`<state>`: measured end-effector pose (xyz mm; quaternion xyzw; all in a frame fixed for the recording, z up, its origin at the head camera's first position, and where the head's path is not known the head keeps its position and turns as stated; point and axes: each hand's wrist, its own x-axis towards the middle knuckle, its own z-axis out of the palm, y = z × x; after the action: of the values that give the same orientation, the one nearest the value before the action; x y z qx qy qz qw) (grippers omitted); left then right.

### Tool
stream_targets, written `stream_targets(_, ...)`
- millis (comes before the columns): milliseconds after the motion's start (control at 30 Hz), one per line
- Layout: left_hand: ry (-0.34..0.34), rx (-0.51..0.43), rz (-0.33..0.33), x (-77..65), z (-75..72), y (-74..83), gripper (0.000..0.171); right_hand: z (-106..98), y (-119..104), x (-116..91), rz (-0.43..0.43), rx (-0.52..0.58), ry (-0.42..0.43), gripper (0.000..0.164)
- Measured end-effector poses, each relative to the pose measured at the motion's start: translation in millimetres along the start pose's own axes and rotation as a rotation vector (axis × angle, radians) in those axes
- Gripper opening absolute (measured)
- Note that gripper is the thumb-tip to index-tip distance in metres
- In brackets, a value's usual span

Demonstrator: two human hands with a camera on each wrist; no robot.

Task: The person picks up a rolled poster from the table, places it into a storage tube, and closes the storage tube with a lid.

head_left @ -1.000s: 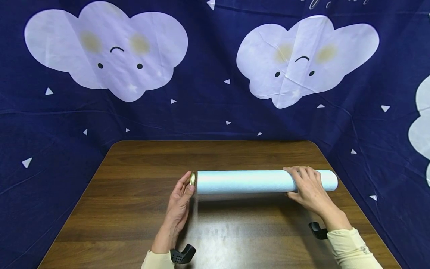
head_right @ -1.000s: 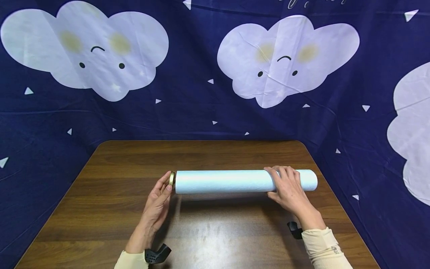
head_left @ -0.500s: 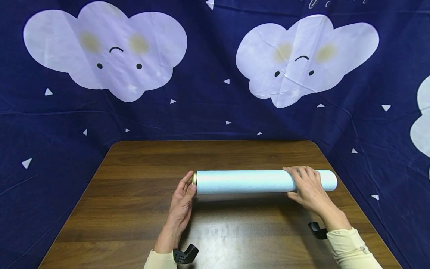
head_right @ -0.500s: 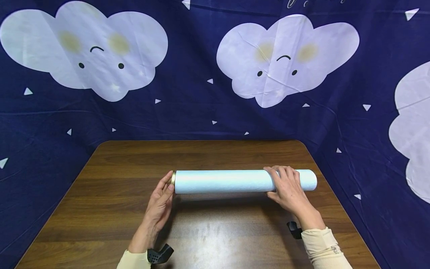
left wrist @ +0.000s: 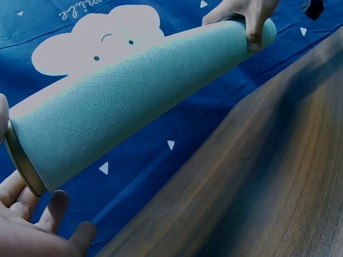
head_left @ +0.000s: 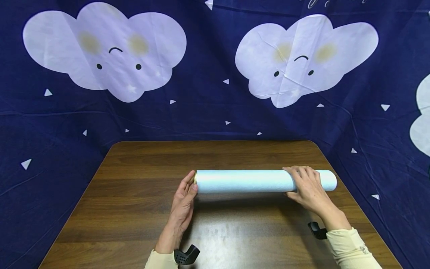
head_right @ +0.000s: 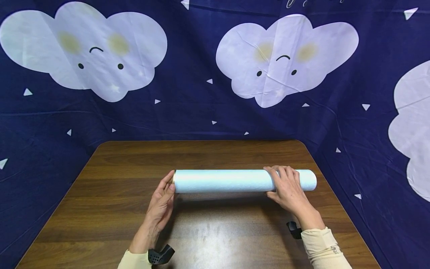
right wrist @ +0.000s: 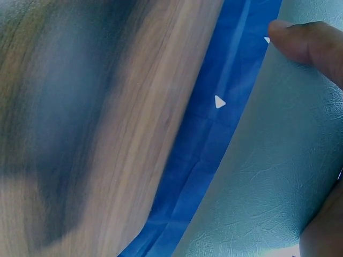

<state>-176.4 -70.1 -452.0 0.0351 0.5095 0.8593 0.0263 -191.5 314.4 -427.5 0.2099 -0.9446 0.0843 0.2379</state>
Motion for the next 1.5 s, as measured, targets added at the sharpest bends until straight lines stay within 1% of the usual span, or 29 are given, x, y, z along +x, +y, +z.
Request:
stream_targets(167,-0.007,0.023,-0.024,-1.4,-1.5,0.7,0.054,-0.6,0.1,-0.2,-0.001,0.002,0.0,0.083)
stream_targets(400,0.023,-0.039,-0.01,-2.2,3.0,2.4,0.055,-0.9,-1.0,-0.3,0.007,0.006,-0.008,0.083)
stream_targets(600,0.028,-0.034,-0.006,-2.5,5.2,3.0,0.056,-1.3,-0.9,0.0,0.007,0.009,-0.002,0.083)
stream_targets(900,-0.005,-0.009,-0.015,-1.8,4.8,2.9,0.057,-3.3,0.3,-1.1,0.001,0.001,-0.002,0.083)
stream_targets(1167,-0.067,-0.002,-0.067,0.8,0.3,8.1,0.058,-5.3,2.3,0.0,-0.013,-0.015,0.0,0.085)
stream_targets(1333,-0.096,0.046,-0.107,2.1,-2.2,13.7,0.057,-7.6,4.0,1.5,-0.022,-0.017,0.019,0.086)
stream_targets(1400,-0.097,0.095,-0.12,2.4,-3.3,15.8,0.056,-8.8,4.4,2.2,-0.025,-0.015,0.027,0.087)
stream_targets(1500,-0.099,0.179,-0.119,3.1,-4.6,18.5,0.056,-9.8,5.2,2.5,-0.024,-0.013,0.033,0.087)
